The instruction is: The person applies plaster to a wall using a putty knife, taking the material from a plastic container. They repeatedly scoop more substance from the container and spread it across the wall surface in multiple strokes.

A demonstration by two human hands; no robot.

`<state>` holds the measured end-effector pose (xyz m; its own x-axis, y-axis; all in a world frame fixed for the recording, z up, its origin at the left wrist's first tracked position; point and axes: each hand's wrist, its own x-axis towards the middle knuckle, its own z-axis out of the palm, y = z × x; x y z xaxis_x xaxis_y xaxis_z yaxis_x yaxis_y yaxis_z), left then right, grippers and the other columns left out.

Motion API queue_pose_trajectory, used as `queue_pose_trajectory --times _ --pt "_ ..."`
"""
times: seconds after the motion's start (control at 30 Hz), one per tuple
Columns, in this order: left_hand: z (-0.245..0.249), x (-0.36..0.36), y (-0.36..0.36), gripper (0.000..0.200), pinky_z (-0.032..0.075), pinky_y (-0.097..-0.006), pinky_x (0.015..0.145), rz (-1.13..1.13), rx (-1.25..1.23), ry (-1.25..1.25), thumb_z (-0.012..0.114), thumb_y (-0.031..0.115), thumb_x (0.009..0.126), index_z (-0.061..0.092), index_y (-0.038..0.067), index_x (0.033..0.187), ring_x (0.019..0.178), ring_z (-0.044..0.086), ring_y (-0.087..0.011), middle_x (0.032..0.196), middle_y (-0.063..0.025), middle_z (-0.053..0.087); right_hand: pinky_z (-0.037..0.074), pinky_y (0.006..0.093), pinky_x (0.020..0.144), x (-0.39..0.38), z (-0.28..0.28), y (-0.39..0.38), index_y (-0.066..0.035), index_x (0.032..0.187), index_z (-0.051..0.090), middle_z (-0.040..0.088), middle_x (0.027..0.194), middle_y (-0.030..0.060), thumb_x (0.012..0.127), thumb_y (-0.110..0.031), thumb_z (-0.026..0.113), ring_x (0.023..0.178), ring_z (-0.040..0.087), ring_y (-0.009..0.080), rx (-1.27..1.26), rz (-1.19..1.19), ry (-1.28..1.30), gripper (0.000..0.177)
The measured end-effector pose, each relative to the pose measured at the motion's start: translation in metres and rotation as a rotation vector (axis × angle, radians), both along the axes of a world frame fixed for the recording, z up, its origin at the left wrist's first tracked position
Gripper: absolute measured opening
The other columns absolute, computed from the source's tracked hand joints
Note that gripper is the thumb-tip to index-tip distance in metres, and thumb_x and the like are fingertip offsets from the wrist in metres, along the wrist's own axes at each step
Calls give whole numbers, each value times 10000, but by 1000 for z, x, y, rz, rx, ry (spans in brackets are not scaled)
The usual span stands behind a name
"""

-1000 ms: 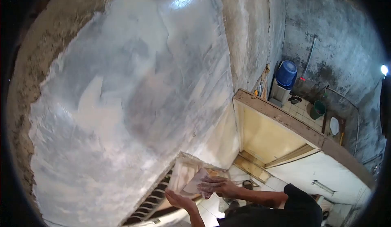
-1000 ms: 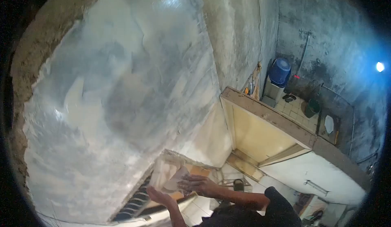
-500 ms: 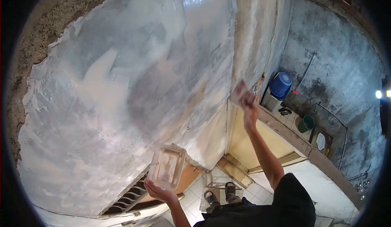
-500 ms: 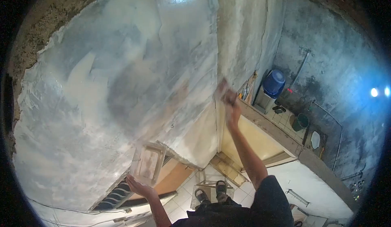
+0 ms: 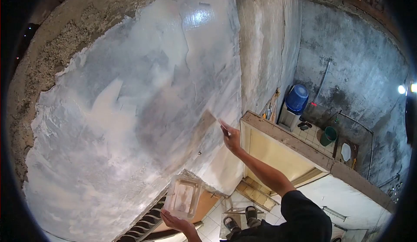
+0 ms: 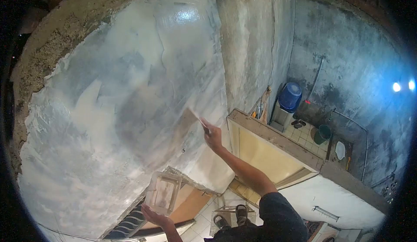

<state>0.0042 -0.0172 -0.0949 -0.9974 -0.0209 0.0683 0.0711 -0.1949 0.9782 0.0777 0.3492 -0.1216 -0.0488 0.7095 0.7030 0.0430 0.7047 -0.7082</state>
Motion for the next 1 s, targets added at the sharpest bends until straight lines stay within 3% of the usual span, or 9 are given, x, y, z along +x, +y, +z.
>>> queue_pose_trajectory --times 0.23,0.3,0.33,0.5,0.57,0.7,0.8,0.87,1.0 --pt "3 7 2 395 458 -417 856 -67 -12 15 452 359 947 455 -18 1066 970 526 -270 1041 -154 501 444 217 834 17 6 95 19 1177 587 639 1041 67 707 159 321 906 580 109 -269 -200 435 558" --pt "-2 5 -1 381 464 -411 838 -49 -36 36 446 362 950 458 -12 1022 943 531 -264 1010 -147 503 441 231 848 2 -19 120 13 1221 557 621 1048 68 703 148 354 933 576 123 -378 107 573 572" --pt "-7 3 -4 387 464 -411 844 -42 -52 26 441 359 951 463 -15 1047 957 531 -269 1027 -155 504 446 228 822 -13 -31 116 -3 1254 534 627 1033 87 723 137 368 917 577 123 -305 -51 309 574" --pt "-3 11 8 347 477 -353 808 21 -18 -12 408 299 982 491 -34 1036 898 540 -220 1008 -137 538 479 267 664 -63 -50 -23 -107 1341 453 462 1282 164 812 14 594 732 626 137 -99 -15 14 561" --pt "-3 11 10 370 469 -368 832 34 -38 67 425 316 974 489 -37 1060 926 536 -238 1035 -148 532 485 334 896 -62 -52 -79 -147 1367 400 468 1312 153 806 85 522 1134 541 279 -83 119 -56 619" --pt "10 12 9 391 460 -389 859 16 -54 53 440 329 965 485 -43 1077 965 526 -258 1067 -161 523 486 314 903 -36 -61 -129 -134 1295 500 542 1248 135 757 164 485 1087 580 278 -202 424 69 616" --pt "6 7 0 415 453 -412 881 32 -89 56 443 333 960 478 -49 1120 1007 519 -275 1104 -178 514 506 299 779 -36 -104 -108 -110 1186 604 641 1112 118 757 137 496 923 653 186 -425 288 197 507" --pt "13 11 -5 443 455 -425 894 64 -101 65 450 335 954 468 -50 1173 1041 518 -295 1149 -190 502 500 295 770 -19 -85 -64 -74 1169 611 685 935 131 769 127 446 852 635 138 -407 -57 131 477" --pt "9 5 -23 488 422 -463 928 24 -168 78 455 386 923 447 -37 1166 1087 488 -323 1139 -181 462 473 269 786 -3 -37 9 10 1170 583 669 953 122 745 129 326 871 607 144 -479 -260 330 511"
